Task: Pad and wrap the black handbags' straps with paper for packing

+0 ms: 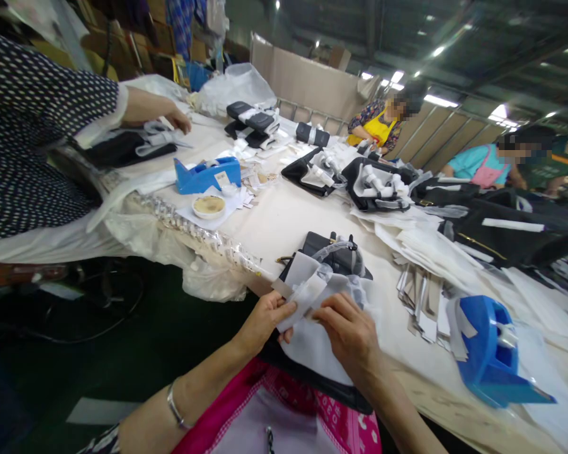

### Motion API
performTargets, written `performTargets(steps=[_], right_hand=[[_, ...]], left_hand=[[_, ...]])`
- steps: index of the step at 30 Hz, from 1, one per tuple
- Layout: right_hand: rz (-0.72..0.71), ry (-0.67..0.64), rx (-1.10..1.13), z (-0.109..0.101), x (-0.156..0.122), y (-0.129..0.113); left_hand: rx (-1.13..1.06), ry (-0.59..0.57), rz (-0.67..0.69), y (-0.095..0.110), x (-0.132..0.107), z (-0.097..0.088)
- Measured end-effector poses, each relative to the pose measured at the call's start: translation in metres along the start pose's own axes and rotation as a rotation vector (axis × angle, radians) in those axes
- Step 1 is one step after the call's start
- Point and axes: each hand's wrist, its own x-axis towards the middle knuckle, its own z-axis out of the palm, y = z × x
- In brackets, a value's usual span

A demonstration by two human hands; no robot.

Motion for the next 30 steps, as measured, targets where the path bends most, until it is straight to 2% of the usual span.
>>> performTargets(steps=[3,7,11,15,20,25,30], right_hand=[[-0.143,0.020,-0.074,0.006,0.024,-0.003],[-0.223,-0.090,-0.027,0.019,0.043,0.004],[-0.109,-0.293,-0.054,0.026,0.055,0.013],[0.039,-0.468,-0.077,0.023,0.065,0.012],[0.155,-0.501,-0.039,0.023,0.071,0.008],[0.218,-0.533,-0.012,0.023,0.078,0.007],[0.315,-0.610,0.036,0.019,0.090,0.004]], left_hand=[[-0.029,-0.001,0.012,0.001,0.000,0.001],[-0.038,0.066,0.062,0.000,0.001,0.005],[-0.014,0.150,0.068,-0.001,0.003,0.009],[0.002,0.167,0.064,0.001,0.000,0.011],[0.009,0.078,0.089,0.002,-0.008,0.011],[0.043,0.165,0.082,-0.001,-0.007,0.013],[0.025,0.150,0.094,-0.006,-0.004,0.012]])
